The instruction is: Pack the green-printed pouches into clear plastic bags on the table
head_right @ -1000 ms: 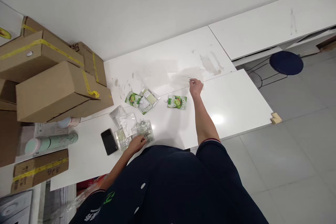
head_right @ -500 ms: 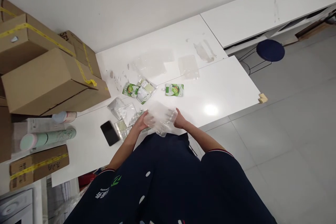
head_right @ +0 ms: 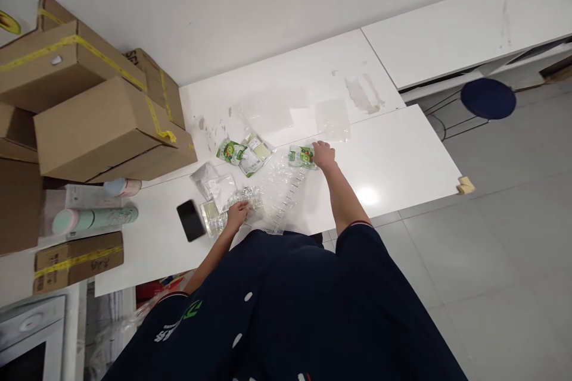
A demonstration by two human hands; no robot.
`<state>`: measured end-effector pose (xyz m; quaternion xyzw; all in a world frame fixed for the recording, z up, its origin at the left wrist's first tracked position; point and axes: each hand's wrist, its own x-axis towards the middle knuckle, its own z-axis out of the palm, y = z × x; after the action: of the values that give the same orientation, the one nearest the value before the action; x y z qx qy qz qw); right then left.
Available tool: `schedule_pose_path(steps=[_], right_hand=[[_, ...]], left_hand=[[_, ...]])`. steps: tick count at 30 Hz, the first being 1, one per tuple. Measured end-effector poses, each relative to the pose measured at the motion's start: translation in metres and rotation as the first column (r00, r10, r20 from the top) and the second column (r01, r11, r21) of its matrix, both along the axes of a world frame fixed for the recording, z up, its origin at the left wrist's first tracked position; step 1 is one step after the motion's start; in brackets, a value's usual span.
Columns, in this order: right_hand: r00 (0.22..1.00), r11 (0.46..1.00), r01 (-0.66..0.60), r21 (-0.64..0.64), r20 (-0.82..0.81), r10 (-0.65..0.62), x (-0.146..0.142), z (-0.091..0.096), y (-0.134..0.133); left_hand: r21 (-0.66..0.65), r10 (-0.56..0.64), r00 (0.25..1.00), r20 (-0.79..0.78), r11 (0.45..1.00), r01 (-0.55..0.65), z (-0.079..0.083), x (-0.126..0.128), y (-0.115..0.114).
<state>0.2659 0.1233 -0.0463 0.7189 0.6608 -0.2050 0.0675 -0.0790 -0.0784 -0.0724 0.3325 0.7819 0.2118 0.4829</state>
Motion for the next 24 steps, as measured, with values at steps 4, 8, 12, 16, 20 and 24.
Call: schedule_pose_path(steps=[4, 8, 12, 16, 20, 24], right_hand=[[0.999, 0.982, 0.044, -0.184, -0.015, -0.048, -0.005, -0.026, 0.006], [0.965, 0.974, 0.106, -0.199, -0.216, -0.149, 0.009, -0.03, -0.007], [0.88, 0.893, 0.409, 0.19, -0.341, -0.33, 0.035, -0.008, -0.042], [0.73, 0.731, 0.589, 0.344, -0.615, -0.298, 0.047, 0.029, -0.08], [0.484, 0.898, 0.44, -0.029, -0.834, -0.264, 0.018, 0.04, -0.118], [0.357, 0.909, 0.188, -0.371, -0.837, -0.415, -0.034, 0.009, -0.154]], left_hand=[[-0.055, -0.036, 0.998, -0.043, 0.998, 0.034, 0.005, -0.006, -0.004], [-0.131, -0.05, 0.999, -0.001, 0.99, 0.05, 0.004, 0.003, -0.001], [-0.147, 0.02, 0.987, 0.162, 0.989, 0.005, -0.002, 0.026, 0.008], [-0.16, 0.102, 0.95, 0.296, 0.985, -0.056, -0.002, 0.054, 0.022], [-0.285, 0.241, 0.836, 0.493, 0.953, -0.107, 0.006, 0.061, 0.028], [-0.413, 0.343, 0.711, 0.614, 0.907, -0.081, 0.012, 0.049, 0.023]])
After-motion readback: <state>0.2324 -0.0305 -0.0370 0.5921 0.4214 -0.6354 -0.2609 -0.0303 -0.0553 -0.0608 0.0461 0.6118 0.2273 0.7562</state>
